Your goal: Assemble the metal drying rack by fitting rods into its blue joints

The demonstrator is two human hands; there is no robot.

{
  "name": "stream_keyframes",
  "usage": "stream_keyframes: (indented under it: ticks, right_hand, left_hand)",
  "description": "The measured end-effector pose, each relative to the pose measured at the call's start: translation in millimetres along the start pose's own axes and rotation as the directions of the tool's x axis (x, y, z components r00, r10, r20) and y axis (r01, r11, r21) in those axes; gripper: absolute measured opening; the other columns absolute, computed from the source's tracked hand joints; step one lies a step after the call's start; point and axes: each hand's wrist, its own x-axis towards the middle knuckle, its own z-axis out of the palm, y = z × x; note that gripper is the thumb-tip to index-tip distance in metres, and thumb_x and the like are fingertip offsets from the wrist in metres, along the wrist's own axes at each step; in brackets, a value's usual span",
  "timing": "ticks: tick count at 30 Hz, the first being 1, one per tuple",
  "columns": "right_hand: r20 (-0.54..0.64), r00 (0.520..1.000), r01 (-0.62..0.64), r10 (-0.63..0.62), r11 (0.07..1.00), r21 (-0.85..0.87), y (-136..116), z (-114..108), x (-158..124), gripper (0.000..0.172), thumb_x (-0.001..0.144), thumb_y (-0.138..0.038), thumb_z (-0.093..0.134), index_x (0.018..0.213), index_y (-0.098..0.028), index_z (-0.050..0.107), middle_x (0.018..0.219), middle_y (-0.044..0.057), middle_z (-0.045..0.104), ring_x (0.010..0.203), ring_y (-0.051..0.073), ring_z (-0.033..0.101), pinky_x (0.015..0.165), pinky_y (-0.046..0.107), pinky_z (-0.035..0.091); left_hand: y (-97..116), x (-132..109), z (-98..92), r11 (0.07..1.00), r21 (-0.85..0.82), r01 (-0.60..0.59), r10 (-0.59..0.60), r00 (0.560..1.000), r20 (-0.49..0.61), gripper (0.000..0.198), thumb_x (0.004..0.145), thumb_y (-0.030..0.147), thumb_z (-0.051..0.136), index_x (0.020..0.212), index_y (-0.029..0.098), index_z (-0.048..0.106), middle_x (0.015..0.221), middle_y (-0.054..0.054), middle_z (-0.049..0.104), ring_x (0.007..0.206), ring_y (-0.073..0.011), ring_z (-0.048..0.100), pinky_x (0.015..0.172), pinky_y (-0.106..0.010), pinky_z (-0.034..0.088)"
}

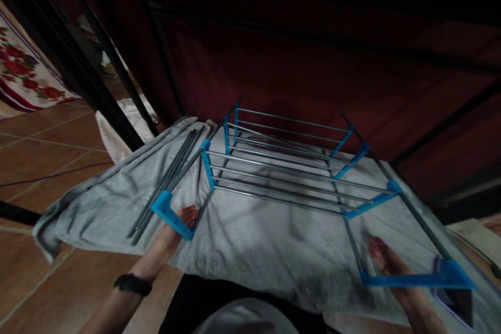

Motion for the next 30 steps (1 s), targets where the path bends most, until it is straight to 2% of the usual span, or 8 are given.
stream_keyframes:
  ticks: [2, 4, 7, 9, 13, 21, 26, 30]
  right_hand:
    - [0.021, 0.998, -0.054, 0.053, 0.998, 0.027, 26, 6, -11, 0.049, 0.064, -0.046, 0.085, 0.108, -0.026, 0.079, 0.133, 0.013, 0.07, 0.121, 0.03, 0.069, 0.102, 0.038, 0.059]
    - [0.021, 0.998, -0.055, 0.054, 0.997, 0.057, 44, 10, -14, 0.049, 0.068, -0.045, 0.082, 0.113, -0.028, 0.077, 0.138, 0.01, 0.068, 0.126, 0.026, 0.066, 0.107, 0.033, 0.054]
    - [0.023, 1.0, -0.024, 0.022, 0.993, 0.114, 57, 9, -12, 0.045, 0.073, -0.043, 0.079, 0.116, -0.031, 0.076, 0.145, 0.005, 0.063, 0.132, 0.019, 0.062, 0.111, 0.025, 0.049]
    - [0.04, 0.999, -0.026, 0.021, 0.991, 0.13, 62, 7, -10, 0.044, 0.076, -0.044, 0.077, 0.117, -0.031, 0.076, 0.145, 0.005, 0.063, 0.132, 0.019, 0.061, 0.112, 0.025, 0.048]
    - [0.069, 0.998, 0.0, -0.008, 0.993, 0.114, 67, 2, -5, 0.047, 0.072, -0.047, 0.079, 0.116, -0.03, 0.077, 0.14, 0.008, 0.066, 0.13, 0.025, 0.063, 0.116, 0.035, 0.047]
    - [0.063, 0.997, -0.049, 0.041, 0.989, 0.141, 72, 1, -5, 0.049, 0.07, -0.046, 0.08, 0.116, -0.033, 0.077, 0.147, 0.005, 0.061, 0.141, 0.025, 0.053, 0.123, 0.036, 0.036]
    - [0.041, 0.996, -0.086, 0.081, 0.989, 0.118, 66, 6, -7, 0.048, 0.069, -0.047, 0.078, 0.114, -0.031, 0.076, 0.147, 0.005, 0.061, 0.143, 0.025, 0.051, 0.121, 0.035, 0.038]
    - [-0.024, 0.994, -0.102, 0.104, 0.992, 0.071, 54, 13, -13, 0.047, 0.067, -0.046, 0.076, 0.112, -0.032, 0.075, 0.144, 0.003, 0.064, 0.136, 0.025, 0.058, 0.115, 0.032, 0.046]
  left_hand:
    - [-10, -4, 6.7, 1.0, -0.01, -0.014, 0.014, 0.999, -0.041, 0.035, 0.104, 0.034, 0.044, 0.102, 0.012, 0.072, 0.117, -0.013, 0.074, 0.115, -0.0225, 0.068, 0.107, -0.035, 0.051]
    - [-13, -5, 11.0, 1.0, -0.02, -0.008, 0.006, 0.997, -0.076, 0.035, 0.104, 0.032, 0.042, 0.098, 0.014, 0.072, 0.121, -0.012, 0.073, 0.122, -0.0225, 0.065, 0.114, -0.036, 0.047]
    - [-12, -3, 12.3, 0.999, -0.019, 0.033, -0.034, 0.998, -0.061, 0.035, 0.104, 0.033, 0.043, 0.095, 0.016, 0.072, 0.126, -0.012, 0.072, 0.128, -0.0233, 0.063, 0.117, -0.038, 0.046]
    - [-13, -2, 11.6, 0.999, -0.026, 0.041, -0.042, 0.998, -0.041, 0.037, 0.104, 0.034, 0.043, 0.094, 0.015, 0.073, 0.129, -0.013, 0.071, 0.129, -0.0244, 0.061, 0.116, -0.038, 0.047]
    - [-16, -1, 13.0, 0.997, -0.063, 0.046, -0.049, 0.998, -0.046, 0.041, 0.104, 0.035, 0.042, 0.094, 0.011, 0.074, 0.131, -0.017, 0.07, 0.134, -0.0265, 0.058, 0.12, -0.041, 0.043]
    - [-11, -9, 18.4, 0.992, -0.092, 0.081, -0.086, 0.995, -0.051, 0.038, 0.104, 0.029, 0.042, 0.096, 0.011, 0.074, 0.135, -0.014, 0.068, 0.137, -0.0261, 0.056, 0.127, -0.042, 0.032]
    - [-11, -7, 15.4, 0.992, -0.082, 0.099, -0.1, 0.995, -0.003, 0.036, 0.103, 0.032, 0.046, 0.1, 0.011, 0.074, 0.135, -0.015, 0.068, 0.14, -0.0274, 0.053, 0.126, -0.041, 0.034]
    - [-17, -3, 11.3, 0.996, -0.062, 0.065, -0.066, 0.998, -0.002, 0.034, 0.102, 0.034, 0.048, 0.1, 0.012, 0.073, 0.131, -0.017, 0.069, 0.136, -0.0277, 0.057, 0.123, -0.042, 0.038]
